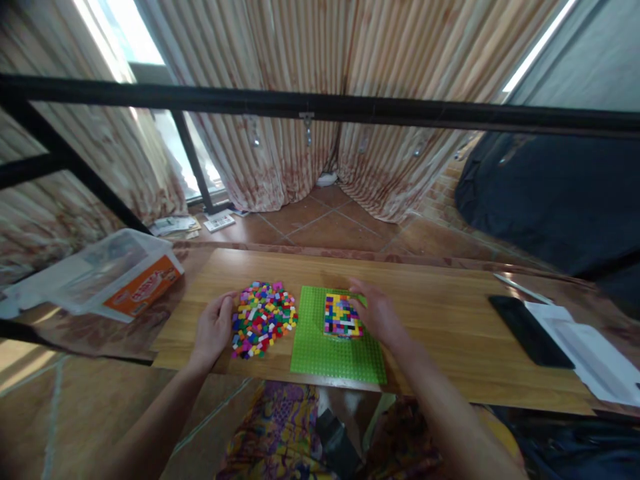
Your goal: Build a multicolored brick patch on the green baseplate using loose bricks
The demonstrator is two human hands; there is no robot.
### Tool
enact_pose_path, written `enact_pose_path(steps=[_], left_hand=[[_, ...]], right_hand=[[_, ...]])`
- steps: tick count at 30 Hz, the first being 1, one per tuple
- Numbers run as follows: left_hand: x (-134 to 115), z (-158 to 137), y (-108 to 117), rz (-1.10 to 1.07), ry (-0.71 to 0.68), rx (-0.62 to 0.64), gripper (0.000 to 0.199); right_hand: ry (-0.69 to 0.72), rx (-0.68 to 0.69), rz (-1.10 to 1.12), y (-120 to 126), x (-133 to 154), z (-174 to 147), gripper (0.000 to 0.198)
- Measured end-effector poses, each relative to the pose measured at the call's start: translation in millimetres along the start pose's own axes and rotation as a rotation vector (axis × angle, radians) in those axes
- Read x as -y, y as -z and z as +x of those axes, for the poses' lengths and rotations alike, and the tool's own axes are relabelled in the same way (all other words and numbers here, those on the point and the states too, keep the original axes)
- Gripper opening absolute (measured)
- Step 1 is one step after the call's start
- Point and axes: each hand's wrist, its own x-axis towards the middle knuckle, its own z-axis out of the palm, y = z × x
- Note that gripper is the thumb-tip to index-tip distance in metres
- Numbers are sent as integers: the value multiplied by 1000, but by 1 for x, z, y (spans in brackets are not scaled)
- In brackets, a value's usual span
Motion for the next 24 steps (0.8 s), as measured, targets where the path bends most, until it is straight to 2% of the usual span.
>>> enact_pose_path(steps=[2,4,9,12,17,24], left_hand=[[-1,-1,0,-2,2,-1,45],[-1,-1,-1,-7,3,-7,44],[0,-2,-1,-14,19,-3,43],[-1,-2,-1,-19,28,-5,42],[1,-2,-3,-23,16,-6,40],[1,-2,-3,-23,10,-16,42]], right_hand=[[-17,-104,-8,-5,10,-9,36],[0,-123,-2,-13,29,-19,28],[142,77,86,-48,88,-36,23],[180,156,133,-72,110,-37,23],[244,220,107,-95,120,-30,22],[273,323,-60,-102,124,-20,18]])
